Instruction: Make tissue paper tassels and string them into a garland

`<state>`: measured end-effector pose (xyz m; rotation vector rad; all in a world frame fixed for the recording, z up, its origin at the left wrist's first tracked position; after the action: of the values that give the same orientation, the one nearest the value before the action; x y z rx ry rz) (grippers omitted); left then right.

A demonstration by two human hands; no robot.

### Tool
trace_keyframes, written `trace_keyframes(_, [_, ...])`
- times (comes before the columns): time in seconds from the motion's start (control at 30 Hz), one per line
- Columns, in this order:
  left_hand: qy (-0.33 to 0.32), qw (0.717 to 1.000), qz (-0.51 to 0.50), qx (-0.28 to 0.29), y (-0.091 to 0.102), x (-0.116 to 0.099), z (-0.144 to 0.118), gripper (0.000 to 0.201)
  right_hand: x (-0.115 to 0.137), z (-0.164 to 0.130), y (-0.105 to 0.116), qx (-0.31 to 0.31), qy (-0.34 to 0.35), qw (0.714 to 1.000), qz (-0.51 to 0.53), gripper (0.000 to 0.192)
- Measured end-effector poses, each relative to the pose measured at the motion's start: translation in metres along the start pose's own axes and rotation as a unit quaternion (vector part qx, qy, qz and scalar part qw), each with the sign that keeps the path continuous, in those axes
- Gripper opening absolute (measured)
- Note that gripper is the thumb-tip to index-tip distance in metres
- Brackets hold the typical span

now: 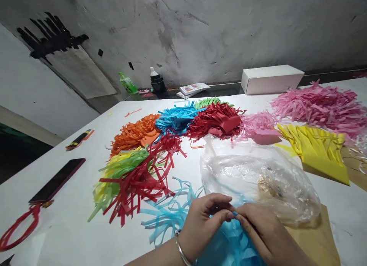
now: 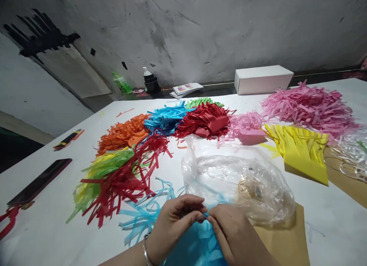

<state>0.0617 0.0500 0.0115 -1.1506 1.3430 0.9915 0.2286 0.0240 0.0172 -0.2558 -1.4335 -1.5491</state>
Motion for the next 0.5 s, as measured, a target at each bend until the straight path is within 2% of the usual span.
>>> trace_keyframes(0.2, [-0.117,0.988,0.103,0.009,0.003,-0.011,-0.003,0.022,-0.001,0.002,0.000,-0.025,0.007,1.000,-0.011,0.019])
trace_keyframes(0.37, [-0.241,0.944,0.226,0.025,0.001,-0.020,-0.008,0.031,0.002,0.004,-0.001,-0.058,0.029,0.997,-0.039,0.019])
trace_keyframes(0.5, [-0.288,0.911,0.294,0.023,0.000,-0.022,-0.009,0.030,0.003,0.003,-0.002,-0.084,0.058,0.992,-0.069,0.018])
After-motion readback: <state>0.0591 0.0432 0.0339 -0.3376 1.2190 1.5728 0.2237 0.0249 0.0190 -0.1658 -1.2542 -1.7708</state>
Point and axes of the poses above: each hand's wrist, its own z-axis towards the middle knuckle, its own y-axis out of the back of the hand, x = y × z, the point moved 4 cm from there along z, towards the middle knuckle, and after that the axes turned 3 degrees about -x, right-handed, at the moved point
